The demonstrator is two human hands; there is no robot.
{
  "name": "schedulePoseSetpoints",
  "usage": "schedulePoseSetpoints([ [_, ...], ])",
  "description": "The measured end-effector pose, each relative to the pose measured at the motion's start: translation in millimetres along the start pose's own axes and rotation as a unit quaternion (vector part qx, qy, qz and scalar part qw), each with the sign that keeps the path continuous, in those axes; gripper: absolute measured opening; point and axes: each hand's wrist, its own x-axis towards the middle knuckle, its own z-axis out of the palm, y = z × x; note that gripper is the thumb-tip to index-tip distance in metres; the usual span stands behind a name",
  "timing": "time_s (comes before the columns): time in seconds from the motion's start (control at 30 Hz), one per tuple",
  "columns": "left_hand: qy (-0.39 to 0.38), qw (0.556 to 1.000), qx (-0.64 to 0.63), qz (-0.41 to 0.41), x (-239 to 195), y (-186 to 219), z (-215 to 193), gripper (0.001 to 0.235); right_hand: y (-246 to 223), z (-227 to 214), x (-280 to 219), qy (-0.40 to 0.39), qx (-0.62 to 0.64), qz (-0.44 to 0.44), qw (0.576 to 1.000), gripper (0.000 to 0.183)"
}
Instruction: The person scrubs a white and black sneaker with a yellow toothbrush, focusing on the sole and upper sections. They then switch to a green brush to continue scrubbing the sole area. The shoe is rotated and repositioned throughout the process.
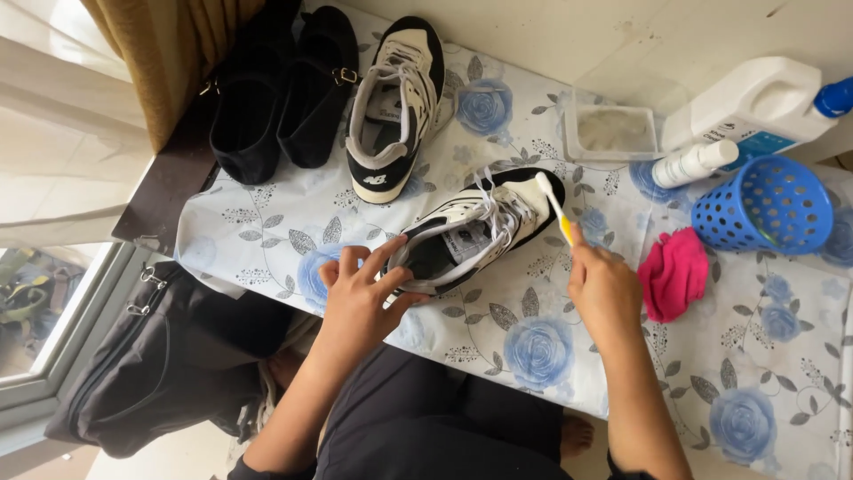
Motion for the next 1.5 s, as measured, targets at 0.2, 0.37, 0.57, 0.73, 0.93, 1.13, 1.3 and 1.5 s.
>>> schedulePoseSetpoints([
  [0.2,-0.002,1.0,-0.009,-0.003,0,-5,0,0.025,3,-12,-6,-0.034,0.022,0.015,0.999,0.033],
  [0.37,0.0,1.0,-0.006,-0.002,4,-12,0,0.024,8,-20,-7,-0.082,0.007,0.017,0.996,0.028],
  [0.57,-0.004,1.0,-0.021,0.007,6,-13,-2,0.024,5,-36,4,-0.118,0.036,0.008,0.992,0.023],
  [0.73,-0.046,0.999,-0.015,0.004,2,-17,-2,0.026,16,-61,20,-0.249,0.039,0.118,0.961,0.036],
  [0.93,-0.02,0.999,-0.027,-0.002,3,-14,0,0.024,-7,-77,34,-0.239,0.02,0.076,0.968,0.033],
  [1.13,-0.01,0.999,-0.032,0.002,4,-11,-1,0.026,-8,-44,15,-0.191,0.039,0.101,0.976,0.034],
  [1.3,-0.001,0.999,-0.034,-0.016,0,-12,2,0.025,-16,-60,-39,-0.201,0.094,0.215,0.951,0.04],
  [1.5,0.011,1.0,-0.021,-0.01,4,-5,-5,0.025,-15,19,-22,-0.009,0.087,0.098,0.991,0.034],
])
